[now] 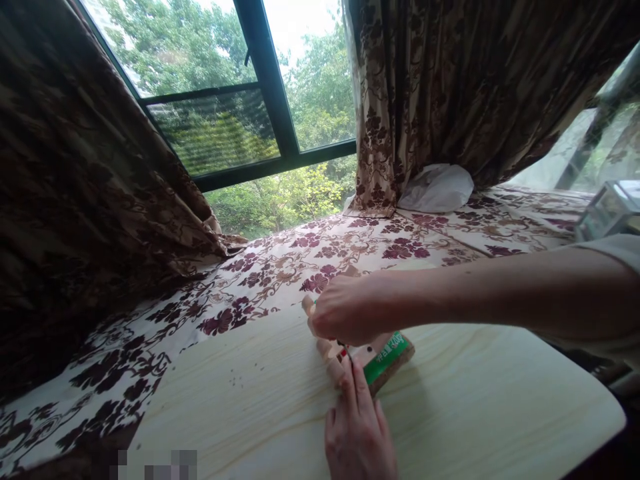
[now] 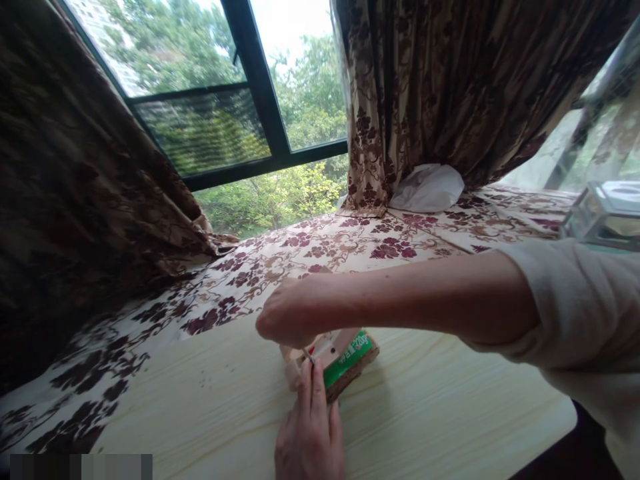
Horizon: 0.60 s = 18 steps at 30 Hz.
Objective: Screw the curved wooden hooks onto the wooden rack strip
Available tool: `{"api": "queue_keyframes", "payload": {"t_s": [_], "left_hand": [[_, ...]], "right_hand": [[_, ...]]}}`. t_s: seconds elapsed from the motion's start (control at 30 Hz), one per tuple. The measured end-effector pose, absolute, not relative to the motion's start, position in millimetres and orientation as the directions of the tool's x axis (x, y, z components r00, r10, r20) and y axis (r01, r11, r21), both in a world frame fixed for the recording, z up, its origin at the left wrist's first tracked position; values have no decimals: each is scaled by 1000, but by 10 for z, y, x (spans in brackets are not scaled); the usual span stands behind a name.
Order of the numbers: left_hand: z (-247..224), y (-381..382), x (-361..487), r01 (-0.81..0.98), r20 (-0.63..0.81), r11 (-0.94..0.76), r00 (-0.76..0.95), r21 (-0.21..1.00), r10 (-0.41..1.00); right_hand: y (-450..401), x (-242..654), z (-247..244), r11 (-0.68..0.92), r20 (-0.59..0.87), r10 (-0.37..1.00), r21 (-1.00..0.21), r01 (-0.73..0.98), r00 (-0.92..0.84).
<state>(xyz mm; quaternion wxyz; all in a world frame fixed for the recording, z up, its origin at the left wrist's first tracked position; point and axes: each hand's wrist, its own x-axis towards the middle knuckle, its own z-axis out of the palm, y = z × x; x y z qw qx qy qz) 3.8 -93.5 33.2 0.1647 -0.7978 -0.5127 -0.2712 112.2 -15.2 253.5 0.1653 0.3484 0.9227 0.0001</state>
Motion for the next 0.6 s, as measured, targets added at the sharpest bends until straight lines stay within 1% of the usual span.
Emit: {"api": "queue_keyframes", "payload": {"t_s": [0.17,0.27,0.47,0.6], "left_hand": [[316,-944,28,904,588,-427,338,13,735],[320,-943,27,908,585,-418,340,-2,736],[357,-935,45,915,601,-404,333,-18,726],[365,-942,47,913,583,-407,335,-7,740]], "right_hand": [[-107,1165,2474,717,-300,685,113,688,-664],[-96,1175,2502,693,-322,703,112,712,-633],[-162,1109,2553,754,-309,645,109,648,-698],[-153,1092,2509,762,-316,633,92,641,-707]]}}
